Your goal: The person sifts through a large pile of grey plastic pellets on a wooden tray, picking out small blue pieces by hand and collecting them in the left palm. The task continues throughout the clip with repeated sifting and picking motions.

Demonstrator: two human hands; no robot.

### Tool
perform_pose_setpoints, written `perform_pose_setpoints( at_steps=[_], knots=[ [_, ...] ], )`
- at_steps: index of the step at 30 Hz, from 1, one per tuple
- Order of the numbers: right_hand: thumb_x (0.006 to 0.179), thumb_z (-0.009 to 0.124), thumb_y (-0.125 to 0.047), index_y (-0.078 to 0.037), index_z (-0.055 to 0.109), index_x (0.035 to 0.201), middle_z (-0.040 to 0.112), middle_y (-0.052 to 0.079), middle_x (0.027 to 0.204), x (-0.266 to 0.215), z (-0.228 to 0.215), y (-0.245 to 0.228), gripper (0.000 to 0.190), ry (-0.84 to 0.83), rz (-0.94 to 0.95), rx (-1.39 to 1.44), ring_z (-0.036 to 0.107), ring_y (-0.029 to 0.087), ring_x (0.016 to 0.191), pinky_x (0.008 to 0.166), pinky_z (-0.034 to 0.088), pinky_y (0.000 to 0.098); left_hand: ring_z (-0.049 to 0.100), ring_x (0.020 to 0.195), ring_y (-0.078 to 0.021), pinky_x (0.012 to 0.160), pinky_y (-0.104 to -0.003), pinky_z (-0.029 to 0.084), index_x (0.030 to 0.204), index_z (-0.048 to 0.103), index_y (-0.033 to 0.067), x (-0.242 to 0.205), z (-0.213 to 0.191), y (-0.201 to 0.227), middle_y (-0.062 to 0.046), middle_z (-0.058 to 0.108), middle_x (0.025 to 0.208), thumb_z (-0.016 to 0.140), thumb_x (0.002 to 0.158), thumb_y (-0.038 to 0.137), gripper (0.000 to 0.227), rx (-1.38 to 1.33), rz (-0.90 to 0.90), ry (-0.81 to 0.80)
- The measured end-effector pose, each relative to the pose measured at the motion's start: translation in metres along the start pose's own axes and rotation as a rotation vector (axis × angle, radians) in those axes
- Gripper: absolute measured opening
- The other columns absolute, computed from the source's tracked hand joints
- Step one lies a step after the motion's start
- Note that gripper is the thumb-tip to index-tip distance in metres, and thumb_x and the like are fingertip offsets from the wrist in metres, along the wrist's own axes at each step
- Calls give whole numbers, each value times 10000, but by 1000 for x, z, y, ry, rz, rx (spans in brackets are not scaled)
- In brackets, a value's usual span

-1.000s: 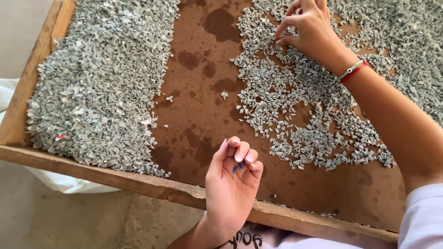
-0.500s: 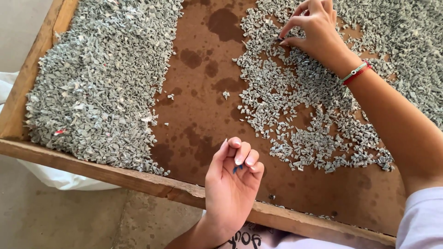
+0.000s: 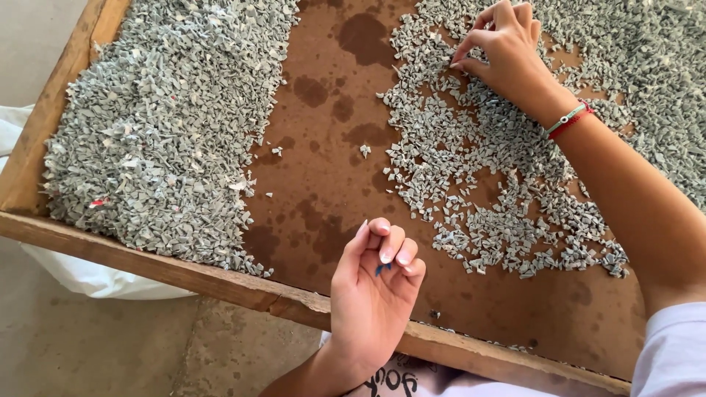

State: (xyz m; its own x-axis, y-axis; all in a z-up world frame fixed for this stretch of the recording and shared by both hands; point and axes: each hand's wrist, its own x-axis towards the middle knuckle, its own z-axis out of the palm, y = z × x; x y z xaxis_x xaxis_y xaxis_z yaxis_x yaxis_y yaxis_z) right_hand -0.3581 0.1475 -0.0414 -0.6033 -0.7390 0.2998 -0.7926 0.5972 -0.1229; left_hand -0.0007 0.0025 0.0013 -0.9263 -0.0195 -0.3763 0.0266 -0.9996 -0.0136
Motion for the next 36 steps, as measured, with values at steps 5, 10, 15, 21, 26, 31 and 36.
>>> perform_pose_setpoints(
  at_steps=[5, 10, 15, 21, 26, 31, 36],
  knots=[
    [895, 826, -306, -127, 765, 989, 462, 100, 1144, 0, 2, 3, 211, -10, 7, -44, 353, 311, 1088, 972, 324, 454, 490, 746, -153, 706, -261, 428, 985, 597, 86, 0, 3, 0, -17, 433, 770, 484, 1087, 246, 221, 4, -5, 8],
    [903, 813, -343, -138, 768, 997, 477, 109, 1147, -2, 2, 3, 230, -10, 10, -61, 363, 311, 1085, 956, 334, 447, 490, 748, -153, 708, -262, 430, 990, 595, 86, 0, 4, 0, -18, 436, 778, 488, 1086, 245, 215, 3, -7, 19],
    [839, 815, -346, -221, 755, 1027, 513, 132, 1225, 3, -5, -1, 234, -17, 8, -55, 376, 344, 1139, 940, 338, 474, 517, 751, -164, 708, -257, 463, 999, 618, 70, 2, 4, -1, -30, 458, 777, 495, 1085, 238, 225, -41, 1, -17],
    [820, 727, -441, -309, 769, 948, 537, 112, 1300, 9, 4, 14, 188, -158, 137, -52, 357, 347, 1178, 943, 323, 442, 504, 752, -155, 692, -242, 447, 957, 627, 91, 6, 0, -5, -20, 466, 765, 545, 1075, 262, 224, -58, -40, 67],
    [808, 705, -512, -302, 786, 1000, 496, 47, 1228, 18, 7, 16, 296, -270, 243, -66, 320, 299, 1178, 986, 268, 415, 483, 757, -149, 693, -244, 432, 954, 606, 100, 7, 2, -2, -12, 451, 787, 542, 1080, 264, 217, -41, -34, 94],
    [835, 661, -544, -318, 775, 1003, 509, 50, 1209, 14, -12, 4, 304, -252, 239, -50, 327, 298, 1166, 935, 297, 408, 486, 760, -156, 701, -250, 444, 961, 605, 95, 8, 4, -3, -15, 455, 792, 551, 1075, 256, 204, -45, -19, 117],
    [814, 702, -390, -255, 764, 924, 566, 66, 1175, -13, -60, -55, 185, -191, -7, 244, 403, 253, 1153, 1031, 303, 429, 632, 1268, -326, 1090, -367, 515, 1359, 648, -45, 3, 49, -4, -189, 691, 1323, 453, 1075, 213, 430, -58, 18, 415]
  ],
)
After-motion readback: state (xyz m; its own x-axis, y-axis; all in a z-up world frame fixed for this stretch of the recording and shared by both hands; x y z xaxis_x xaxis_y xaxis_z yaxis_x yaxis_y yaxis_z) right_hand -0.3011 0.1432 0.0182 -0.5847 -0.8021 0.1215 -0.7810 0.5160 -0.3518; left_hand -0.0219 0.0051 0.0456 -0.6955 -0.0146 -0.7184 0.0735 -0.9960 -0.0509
